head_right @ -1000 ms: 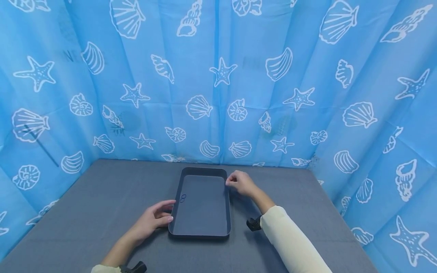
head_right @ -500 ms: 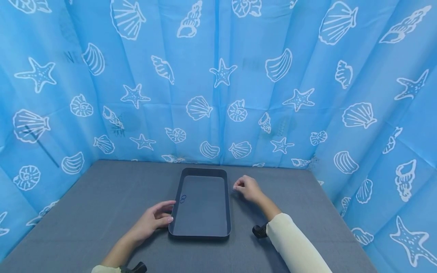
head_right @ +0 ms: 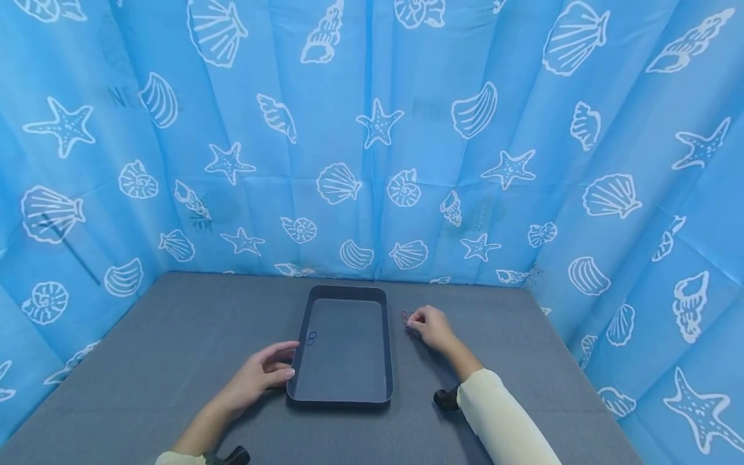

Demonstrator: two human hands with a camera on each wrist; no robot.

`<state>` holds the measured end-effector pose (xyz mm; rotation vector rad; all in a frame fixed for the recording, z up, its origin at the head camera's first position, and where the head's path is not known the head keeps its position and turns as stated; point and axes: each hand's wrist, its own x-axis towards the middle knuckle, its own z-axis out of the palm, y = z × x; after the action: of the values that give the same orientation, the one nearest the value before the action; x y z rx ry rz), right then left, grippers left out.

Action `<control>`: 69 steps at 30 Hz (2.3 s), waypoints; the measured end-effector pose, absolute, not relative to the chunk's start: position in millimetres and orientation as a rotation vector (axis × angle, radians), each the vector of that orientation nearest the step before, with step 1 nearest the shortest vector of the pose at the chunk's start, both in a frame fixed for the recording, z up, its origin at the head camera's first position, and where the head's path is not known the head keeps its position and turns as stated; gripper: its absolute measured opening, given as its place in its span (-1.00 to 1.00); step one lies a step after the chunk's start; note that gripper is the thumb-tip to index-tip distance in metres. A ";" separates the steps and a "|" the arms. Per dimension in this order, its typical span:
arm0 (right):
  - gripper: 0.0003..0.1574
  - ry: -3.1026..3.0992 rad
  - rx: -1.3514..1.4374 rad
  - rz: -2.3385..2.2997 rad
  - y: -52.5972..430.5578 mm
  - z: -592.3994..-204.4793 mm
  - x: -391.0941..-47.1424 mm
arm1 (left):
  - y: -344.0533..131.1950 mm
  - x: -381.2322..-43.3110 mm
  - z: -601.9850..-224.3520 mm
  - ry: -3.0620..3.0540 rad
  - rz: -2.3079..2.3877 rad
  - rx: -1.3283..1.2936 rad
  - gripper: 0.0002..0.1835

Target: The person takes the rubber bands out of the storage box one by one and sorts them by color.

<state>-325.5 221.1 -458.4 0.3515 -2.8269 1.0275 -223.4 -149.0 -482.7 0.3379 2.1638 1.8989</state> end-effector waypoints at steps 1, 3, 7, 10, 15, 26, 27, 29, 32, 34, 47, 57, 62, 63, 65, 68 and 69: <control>-0.91 -2.832 0.340 1.017 221.8 -459.3 -325.3 | -149.0 -223.2 -482.5 2.163 1.899 0.338 -0.44; -0.91 -2.833 0.313 1.003 222.9 -460.8 -325.0 | -149.4 -222.9 -482.1 2.156 1.906 0.346 -0.44; -0.90 -2.836 0.246 0.991 225.1 -463.7 -325.4 | -150.3 -222.5 -481.8 2.152 1.910 0.362 -0.44; -0.89 -2.848 0.189 0.989 225.7 -465.3 -326.3 | -150.5 -222.7 -482.1 2.156 1.905 0.370 -0.44; -0.86 -2.873 0.125 0.925 225.1 -465.6 -327.0 | -150.6 -223.4 -482.4 2.159 1.904 0.371 -0.44; -0.85 -2.904 0.046 0.847 222.5 -465.6 -326.6 | -150.2 -223.3 -479.7 2.148 1.902 0.367 -0.43; -0.85 -2.903 0.043 0.840 222.3 -465.7 -326.7 | -150.2 -222.3 -477.8 2.139 1.908 0.368 -0.43; -0.85 -2.900 0.037 0.828 222.5 -466.1 -327.1 | -149.6 -219.8 -472.7 2.132 1.914 0.369 -0.43; -0.84 -2.894 0.034 0.810 222.9 -466.5 -327.3 | -148.7 -216.5 -466.1 2.127 1.918 0.372 -0.43; -0.84 -2.886 0.037 0.804 223.1 -466.2 -326.9 | -149.0 -216.9 -467.2 2.139 1.913 0.388 -0.43; -0.87 -2.859 0.003 0.859 222.4 -463.9 -326.9 | -147.0 -211.1 -456.0 2.139 1.902 0.380 -0.43; -0.90 -2.724 -0.015 0.956 230.6 -453.1 -341.5 | -150.6 -224.4 -481.5 2.149 1.917 0.375 -0.42; -0.87 -2.724 -0.022 1.021 227.9 -447.7 -342.2 | -151.1 -224.1 -483.2 2.159 1.911 0.368 -0.43; -0.86 -2.724 -0.025 1.037 226.7 -447.1 -342.1 | -151.1 -223.7 -482.9 2.159 1.911 0.363 -0.43; -0.84 -2.718 -0.017 1.070 224.1 -445.8 -341.9 | -150.8 -223.2 -482.8 2.158 1.909 0.353 -0.43; -0.82 -2.705 -0.006 1.107 218.2 -442.9 -342.5 | -150.5 -222.5 -483.2 2.164 1.905 0.346 -0.43; -0.83 -2.701 -0.004 1.116 216.1 -441.8 -343.2 | -150.3 -222.2 -483.2 2.165 1.906 0.347 -0.43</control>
<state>-343.2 216.1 -441.8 -0.0041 -2.7010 1.1158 -222.2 -150.3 -483.2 0.3470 2.1651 1.9061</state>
